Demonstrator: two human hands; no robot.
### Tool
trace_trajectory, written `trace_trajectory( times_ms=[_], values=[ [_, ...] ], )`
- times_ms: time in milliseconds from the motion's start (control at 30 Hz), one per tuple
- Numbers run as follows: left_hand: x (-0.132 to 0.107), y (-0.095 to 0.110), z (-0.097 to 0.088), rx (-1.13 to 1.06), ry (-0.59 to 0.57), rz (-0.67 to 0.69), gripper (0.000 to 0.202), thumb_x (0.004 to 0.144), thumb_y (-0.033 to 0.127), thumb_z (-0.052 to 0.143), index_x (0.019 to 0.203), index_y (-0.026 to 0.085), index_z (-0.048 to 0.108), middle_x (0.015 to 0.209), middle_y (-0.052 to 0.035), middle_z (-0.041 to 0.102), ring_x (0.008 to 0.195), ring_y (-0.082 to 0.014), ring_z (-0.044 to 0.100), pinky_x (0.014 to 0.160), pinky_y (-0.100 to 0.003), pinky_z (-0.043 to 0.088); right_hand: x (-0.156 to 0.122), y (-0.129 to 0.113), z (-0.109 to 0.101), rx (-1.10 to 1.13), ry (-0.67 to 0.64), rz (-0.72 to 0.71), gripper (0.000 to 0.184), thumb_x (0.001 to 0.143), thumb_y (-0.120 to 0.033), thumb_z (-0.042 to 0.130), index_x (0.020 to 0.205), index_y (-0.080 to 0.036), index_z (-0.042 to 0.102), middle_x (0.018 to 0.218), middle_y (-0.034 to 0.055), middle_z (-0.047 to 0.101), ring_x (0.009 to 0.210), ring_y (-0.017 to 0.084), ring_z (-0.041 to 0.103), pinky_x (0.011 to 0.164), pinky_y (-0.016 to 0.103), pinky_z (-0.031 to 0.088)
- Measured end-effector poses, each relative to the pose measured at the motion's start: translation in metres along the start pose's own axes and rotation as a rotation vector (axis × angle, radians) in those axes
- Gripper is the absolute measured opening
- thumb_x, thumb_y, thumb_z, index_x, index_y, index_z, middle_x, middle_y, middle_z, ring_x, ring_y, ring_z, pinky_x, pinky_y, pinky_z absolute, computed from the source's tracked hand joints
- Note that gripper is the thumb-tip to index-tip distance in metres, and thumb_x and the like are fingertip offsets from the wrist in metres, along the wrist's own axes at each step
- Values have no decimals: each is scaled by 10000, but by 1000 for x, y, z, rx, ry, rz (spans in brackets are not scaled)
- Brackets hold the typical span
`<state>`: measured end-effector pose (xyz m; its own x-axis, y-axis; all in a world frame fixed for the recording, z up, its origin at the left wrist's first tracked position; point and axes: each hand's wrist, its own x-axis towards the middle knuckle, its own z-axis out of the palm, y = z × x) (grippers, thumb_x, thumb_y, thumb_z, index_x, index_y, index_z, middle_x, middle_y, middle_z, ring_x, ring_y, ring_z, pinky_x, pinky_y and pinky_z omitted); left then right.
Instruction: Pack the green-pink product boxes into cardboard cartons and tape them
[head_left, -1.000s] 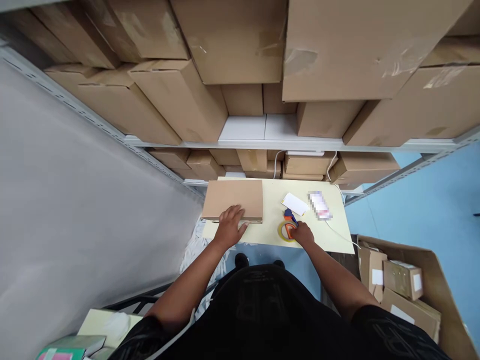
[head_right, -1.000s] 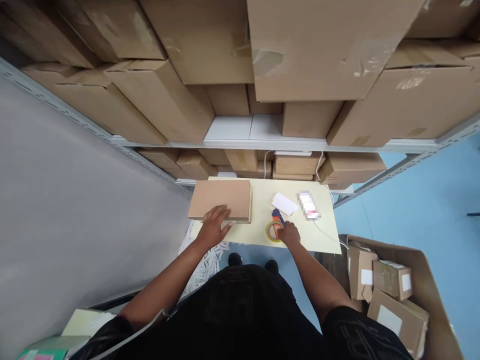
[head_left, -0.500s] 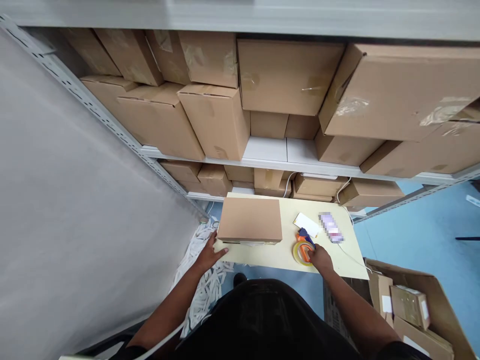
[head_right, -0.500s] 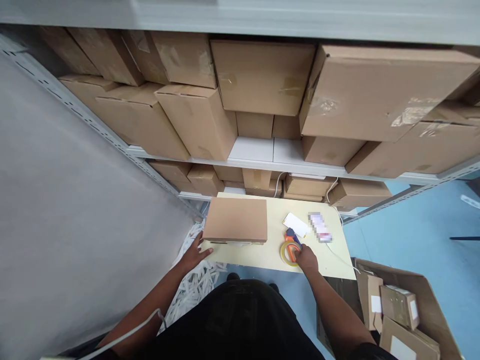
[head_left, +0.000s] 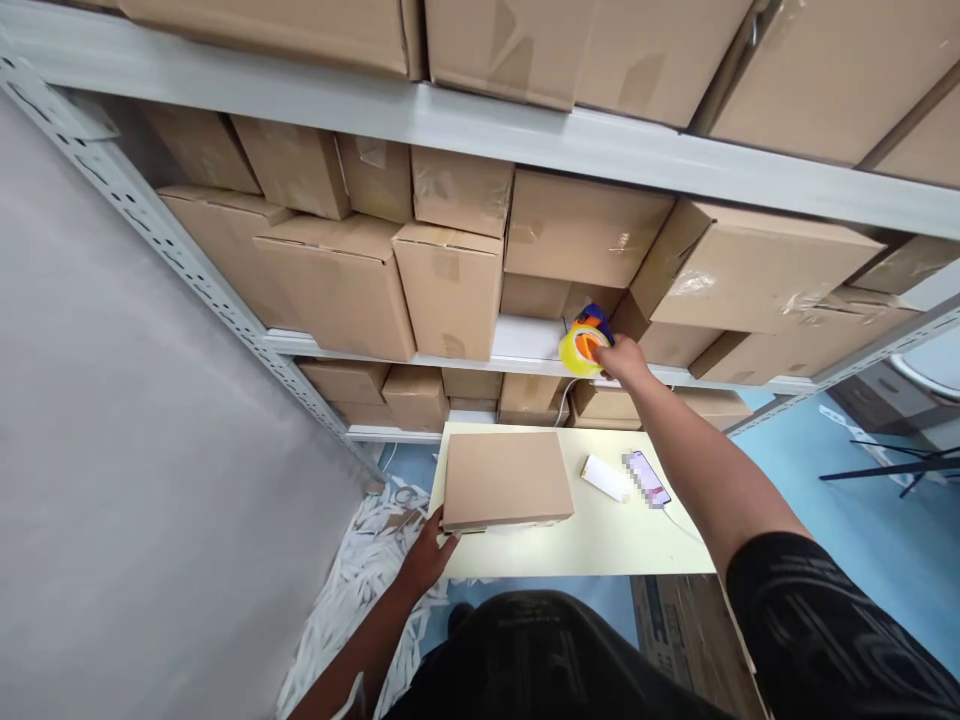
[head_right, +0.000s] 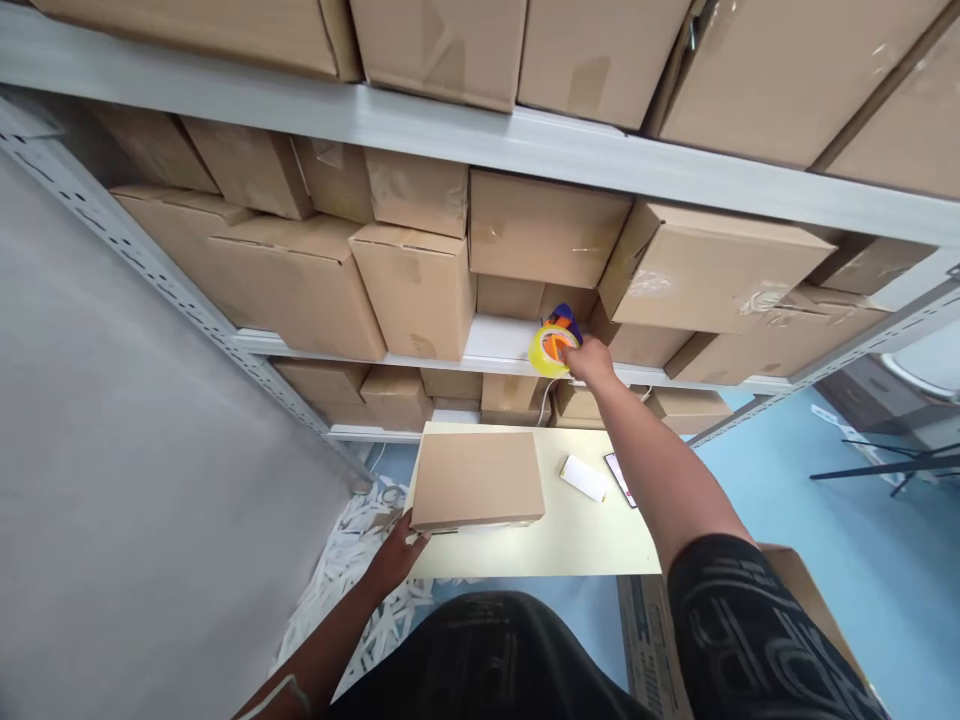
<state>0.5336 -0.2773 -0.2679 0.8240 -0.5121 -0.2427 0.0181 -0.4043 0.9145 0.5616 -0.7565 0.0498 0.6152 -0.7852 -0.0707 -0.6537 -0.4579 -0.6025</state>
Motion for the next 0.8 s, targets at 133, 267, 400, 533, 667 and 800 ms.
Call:
trace_trajectory(
  times_ms=[133,267,400,533,667,800],
  values=[
    [3,-2,3,10,-5,23,743,860,524,631,1508,191,484,1436,-171,616,1267,-350,633,1023,-506,538,35,-35,18,-41,-26,92,331,808,-292,768,966,-23,658,786,126,719,642,147,645,665,287,495],
    [3,-5,3,11,1,10,751,857,502,641,1522,196,476,1467,-169,595,1323,-358,598,1040,-510,532,40,-34,28,-3,-55,182,371,832,-384,769,940,-45,663,791,143,716,704,207,685,670,317,520],
    [4,-7,-2,-1,-20,-21,809,862,509,641,1573,204,405,1540,-174,531,1385,-360,552,1043,-493,535,-4,11,32,65,91,58,518,939,-558,585,1180,-102,636,1198,226,701,1089,261,648,914,368,496],
    [7,-6,-4,-29,-75,-15,891,863,511,643,1627,212,295,1609,-173,452,1447,-349,494,1111,-491,491,-107,98,74,160,-13,101,514,997,-618,354,1134,-231,663,1205,154,731,1141,286,656,954,382,504],
    [7,-3,-3,-66,-105,0,901,878,500,632,1643,210,255,1616,-182,441,1431,-366,506,1113,-511,486,-209,175,154,353,-341,266,747,944,-763,268,1192,-192,682,1164,163,744,1030,292,726,823,407,573],
    [-1,8,-9,1,-122,35,797,932,483,566,1629,204,300,1553,-176,506,1351,-353,570,1025,-474,547,-251,207,200,571,-348,328,883,906,-850,239,1347,-188,621,1375,180,657,1256,299,633,980,433,549]
  ],
)
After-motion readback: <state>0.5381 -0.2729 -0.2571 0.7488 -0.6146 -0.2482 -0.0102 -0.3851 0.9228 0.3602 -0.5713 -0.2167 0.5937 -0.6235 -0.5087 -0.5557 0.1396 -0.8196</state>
